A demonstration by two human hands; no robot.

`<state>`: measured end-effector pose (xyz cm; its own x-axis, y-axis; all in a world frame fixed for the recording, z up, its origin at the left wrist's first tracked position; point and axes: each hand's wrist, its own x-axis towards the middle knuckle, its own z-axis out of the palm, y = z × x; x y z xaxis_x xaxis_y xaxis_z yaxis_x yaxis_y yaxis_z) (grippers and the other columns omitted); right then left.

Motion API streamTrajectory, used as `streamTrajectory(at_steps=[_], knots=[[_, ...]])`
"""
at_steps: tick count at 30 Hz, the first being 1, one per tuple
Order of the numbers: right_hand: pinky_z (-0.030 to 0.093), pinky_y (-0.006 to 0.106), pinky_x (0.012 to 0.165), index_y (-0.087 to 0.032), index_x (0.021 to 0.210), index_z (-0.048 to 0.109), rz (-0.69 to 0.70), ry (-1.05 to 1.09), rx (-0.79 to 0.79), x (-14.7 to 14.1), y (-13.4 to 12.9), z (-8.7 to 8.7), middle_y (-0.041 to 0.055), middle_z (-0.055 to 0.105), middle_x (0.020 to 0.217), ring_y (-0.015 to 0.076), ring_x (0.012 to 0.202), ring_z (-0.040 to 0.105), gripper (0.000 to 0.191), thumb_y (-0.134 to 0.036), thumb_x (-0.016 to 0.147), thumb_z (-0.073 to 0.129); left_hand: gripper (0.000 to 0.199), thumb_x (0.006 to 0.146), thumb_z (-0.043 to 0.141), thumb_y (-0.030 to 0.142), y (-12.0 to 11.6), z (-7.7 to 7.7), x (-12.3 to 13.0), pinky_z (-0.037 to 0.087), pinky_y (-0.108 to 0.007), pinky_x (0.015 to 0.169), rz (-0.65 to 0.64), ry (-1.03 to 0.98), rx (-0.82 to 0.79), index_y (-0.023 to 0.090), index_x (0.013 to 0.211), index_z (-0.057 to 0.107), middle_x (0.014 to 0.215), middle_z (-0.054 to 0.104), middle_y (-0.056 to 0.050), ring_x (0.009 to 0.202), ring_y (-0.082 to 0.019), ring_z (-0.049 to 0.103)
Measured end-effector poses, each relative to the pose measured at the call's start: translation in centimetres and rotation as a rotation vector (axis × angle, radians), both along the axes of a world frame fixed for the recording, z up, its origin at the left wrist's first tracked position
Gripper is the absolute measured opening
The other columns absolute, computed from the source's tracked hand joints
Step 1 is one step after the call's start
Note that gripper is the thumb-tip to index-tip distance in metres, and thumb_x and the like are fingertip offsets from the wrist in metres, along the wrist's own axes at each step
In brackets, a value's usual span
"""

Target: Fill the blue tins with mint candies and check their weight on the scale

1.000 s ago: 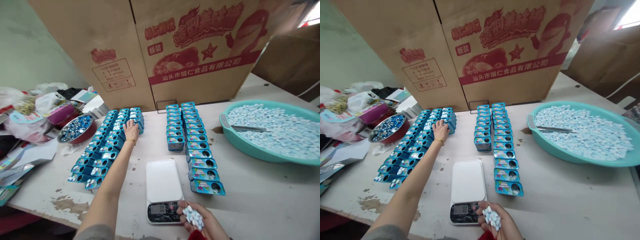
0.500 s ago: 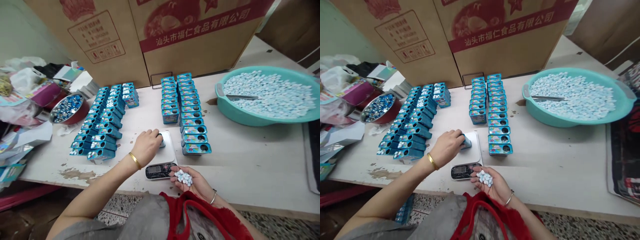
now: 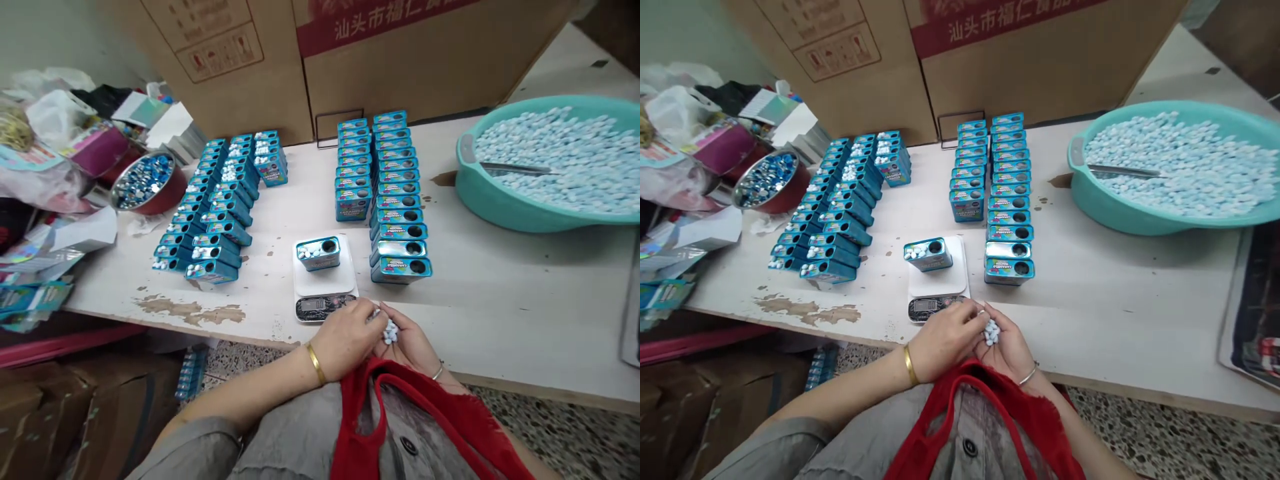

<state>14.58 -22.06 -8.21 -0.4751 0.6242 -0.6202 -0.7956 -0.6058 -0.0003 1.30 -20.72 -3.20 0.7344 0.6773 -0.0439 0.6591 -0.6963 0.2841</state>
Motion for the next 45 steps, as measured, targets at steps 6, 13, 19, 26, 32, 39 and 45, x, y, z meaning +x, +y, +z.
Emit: streamTrajectory(at_steps=[6,13,19,26,32,39,45], knots=[[0.058,0.022,0.074,-0.014,0.085,0.067,-0.017,-0.038,-0.025,0.3,-0.3,-0.3,0.0006,0.074,0.079,0.0121,0.075,0.070,0.011,-0.009,0.079,0.058,0.012,0.090,0.045,0.017,-0.3,-1.0,0.3,0.049,-0.029,0.074,0.131,-0.062,-0.110,0.017,0.097,0.054,0.098,0.055,-0.006,0.089,-0.018,0.054],[0.057,0.020,0.075,-0.013,0.082,0.067,-0.008,-0.091,-0.032,0.0,-0.1,-0.2,0.0014,0.073,0.078,0.0104,0.072,0.069,0.013,-0.008,0.080,0.055,0.017,0.092,0.041,0.018,-0.2,-1.0,-0.3,0.049,-0.030,0.078,0.089,-0.108,-0.132,0.016,0.101,0.055,0.102,0.056,-0.008,0.090,-0.017,0.054],[0.059,0.030,0.076,-0.012,0.083,0.067,0.017,-0.065,0.004,-0.8,0.8,0.3,0.0032,0.072,0.076,0.0153,0.072,0.069,0.012,-0.011,0.081,0.055,0.016,0.090,0.044,0.017,0.5,-1.3,-1.6,0.048,-0.028,0.080,0.084,-0.166,-0.105,0.015,0.104,0.054,0.106,0.057,-0.008,0.094,-0.017,0.055],[0.055,0.016,0.059,-0.012,0.080,0.066,0.039,0.038,0.033,-1.9,2.6,1.4,0.0021,0.070,0.070,0.0093,0.062,0.066,0.018,-0.009,0.086,0.049,0.013,0.089,0.045,0.016,1.8,-0.2,-2.6,0.050,-0.030,0.079,0.182,-0.233,-0.116,0.017,0.097,0.056,0.098,0.058,-0.006,0.089,-0.017,0.056],[0.057,0.020,0.067,-0.010,0.091,0.066,0.015,0.065,0.112,-2.8,3.6,1.8,0.0029,0.072,0.080,0.0098,0.069,0.067,0.015,-0.012,0.086,0.053,0.013,0.090,0.047,0.019,3.1,0.8,-3.3,0.051,-0.030,0.077,0.279,-0.340,-0.111,0.019,0.098,0.058,0.096,0.060,-0.006,0.088,-0.017,0.058],[0.056,0.018,0.068,-0.009,0.090,0.066,-0.015,0.125,0.158,-2.9,5.0,3.5,0.0033,0.071,0.076,0.0086,0.066,0.067,0.020,-0.011,0.089,0.045,0.011,0.090,0.049,0.018,4.3,1.0,-3.8,0.049,-0.029,0.080,0.210,-0.524,0.028,0.018,0.098,0.056,0.101,0.062,-0.007,0.093,-0.016,0.058],[0.056,0.031,0.087,-0.005,0.100,0.065,0.007,0.094,0.148,-3.0,4.9,3.1,0.0125,0.073,0.094,0.0170,0.091,0.070,0.024,-0.015,0.089,0.045,0.008,0.091,0.051,0.020,6.9,2.7,-4.8,0.047,-0.027,0.072,0.284,-0.537,0.209,0.017,0.095,0.056,0.084,0.061,-0.004,0.078,-0.013,0.056]])
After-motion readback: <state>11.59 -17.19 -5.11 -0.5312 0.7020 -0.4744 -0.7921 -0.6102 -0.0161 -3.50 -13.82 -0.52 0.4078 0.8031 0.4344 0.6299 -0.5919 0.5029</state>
